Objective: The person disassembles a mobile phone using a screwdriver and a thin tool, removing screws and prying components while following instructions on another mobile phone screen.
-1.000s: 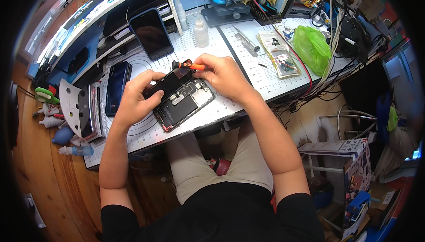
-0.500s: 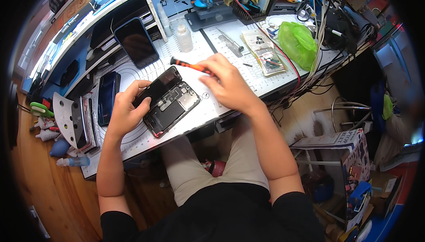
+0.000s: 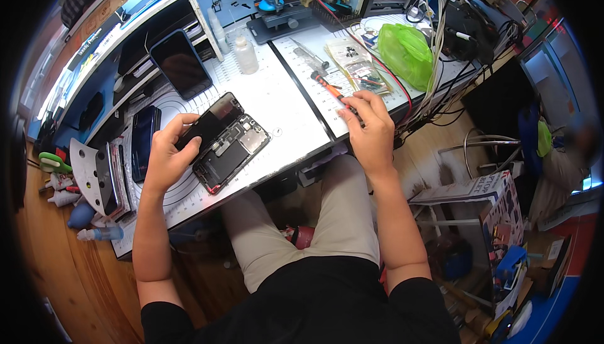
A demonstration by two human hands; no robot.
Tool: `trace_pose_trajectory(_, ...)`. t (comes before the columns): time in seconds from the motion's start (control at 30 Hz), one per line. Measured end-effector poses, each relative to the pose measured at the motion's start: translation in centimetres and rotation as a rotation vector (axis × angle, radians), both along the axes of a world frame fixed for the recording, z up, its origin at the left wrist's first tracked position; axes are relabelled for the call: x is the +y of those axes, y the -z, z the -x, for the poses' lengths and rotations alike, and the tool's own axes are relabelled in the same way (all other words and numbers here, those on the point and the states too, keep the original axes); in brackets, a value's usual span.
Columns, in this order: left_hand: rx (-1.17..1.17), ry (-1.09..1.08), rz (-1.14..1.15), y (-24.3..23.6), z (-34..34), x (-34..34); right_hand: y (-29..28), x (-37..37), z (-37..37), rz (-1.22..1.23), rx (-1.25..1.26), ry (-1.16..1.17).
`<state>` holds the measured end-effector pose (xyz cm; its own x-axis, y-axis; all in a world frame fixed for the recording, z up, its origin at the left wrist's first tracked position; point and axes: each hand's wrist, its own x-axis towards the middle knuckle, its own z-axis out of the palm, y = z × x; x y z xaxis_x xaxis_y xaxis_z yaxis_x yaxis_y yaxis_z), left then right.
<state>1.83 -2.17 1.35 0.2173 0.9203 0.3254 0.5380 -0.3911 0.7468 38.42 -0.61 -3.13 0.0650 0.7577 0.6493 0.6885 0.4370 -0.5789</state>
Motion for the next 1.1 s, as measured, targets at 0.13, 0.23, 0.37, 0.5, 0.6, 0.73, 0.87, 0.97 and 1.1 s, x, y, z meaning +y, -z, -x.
trace_pose_trajectory(0.13,-0.019,0.0,-0.008,0.1,-0.1,0.0,0.0,-1.5,-0.8,0.05,-0.05,-0.002)
trace_pose_trajectory(0.23,0.007,-0.005,0.016,0.2,0.2,0.1,0.2,-2.4,-1.2,0.076,-0.005,0.046)
trace_pose_trajectory(0.37,-0.023,0.001,0.012,0.3,0.2,0.1,0.6,-2.9,-1.6,0.069,-0.052,0.023)
trace_pose_trajectory(0.5,-0.027,0.009,0.028,-0.1,-0.1,0.0,0.8,-2.3,-2.1,-0.008,-0.076,-0.078)
trace_pose_trajectory(0.6,-0.043,0.012,0.03,-0.3,-0.2,-0.1,0.7,-2.2,-3.0,0.014,-0.196,-0.135)
trace_pose_trajectory(0.73,-0.002,0.006,0.021,-0.4,-0.1,-0.2,0.2,-2.8,-3.2,0.092,-0.216,-0.118)
trace_pose_trajectory(0.87,0.024,-0.005,0.04,-0.3,0.1,-0.1,-0.2,-2.8,-2.3,0.094,-0.12,-0.094)
trace_pose_trajectory(0.97,0.014,0.0,0.044,-0.3,0.2,0.0,0.1,-2.5,-2.1,0.079,-0.107,-0.103)
trace_pose_trajectory(1.1,-0.022,0.013,0.041,-0.2,0.0,0.0,0.1,-2.0,-1.6,0.053,-0.129,-0.116)
